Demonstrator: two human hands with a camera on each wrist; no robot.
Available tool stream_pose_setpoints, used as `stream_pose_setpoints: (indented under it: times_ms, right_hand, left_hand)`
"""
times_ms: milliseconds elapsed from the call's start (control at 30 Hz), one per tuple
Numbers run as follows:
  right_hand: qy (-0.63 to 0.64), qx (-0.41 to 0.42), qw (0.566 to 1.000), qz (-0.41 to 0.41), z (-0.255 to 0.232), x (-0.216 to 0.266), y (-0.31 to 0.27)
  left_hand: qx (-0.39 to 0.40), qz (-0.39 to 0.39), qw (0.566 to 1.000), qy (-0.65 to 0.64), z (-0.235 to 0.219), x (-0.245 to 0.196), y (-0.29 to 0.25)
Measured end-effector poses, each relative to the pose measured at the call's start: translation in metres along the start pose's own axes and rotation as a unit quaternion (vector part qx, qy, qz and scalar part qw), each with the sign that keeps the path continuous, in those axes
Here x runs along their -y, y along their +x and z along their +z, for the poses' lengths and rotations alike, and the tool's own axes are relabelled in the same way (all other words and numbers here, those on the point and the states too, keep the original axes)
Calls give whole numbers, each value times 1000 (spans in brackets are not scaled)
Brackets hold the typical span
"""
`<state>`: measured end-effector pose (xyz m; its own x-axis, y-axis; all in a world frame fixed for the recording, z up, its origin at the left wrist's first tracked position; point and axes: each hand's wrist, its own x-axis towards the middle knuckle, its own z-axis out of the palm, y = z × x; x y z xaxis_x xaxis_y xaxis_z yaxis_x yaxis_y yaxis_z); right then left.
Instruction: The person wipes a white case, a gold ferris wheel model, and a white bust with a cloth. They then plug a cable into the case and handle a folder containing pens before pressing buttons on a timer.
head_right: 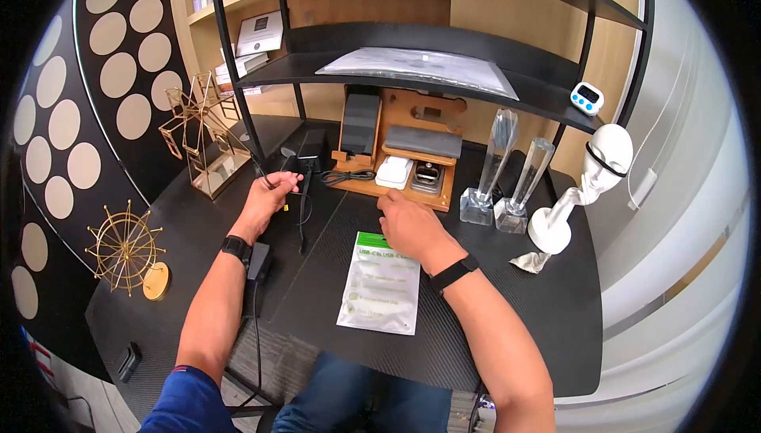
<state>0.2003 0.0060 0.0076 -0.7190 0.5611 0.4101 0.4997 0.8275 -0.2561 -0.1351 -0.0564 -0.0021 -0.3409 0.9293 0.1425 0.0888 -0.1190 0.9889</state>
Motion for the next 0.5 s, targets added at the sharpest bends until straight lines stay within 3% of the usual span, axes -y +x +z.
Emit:
stream_pose_setpoints:
  times_ms: [500]
  right_hand:
    - [-2, -3, 1000, 0, 0, 1, 0]
  left_hand:
    - [21, 1, 1000, -12, -1, 0, -3]
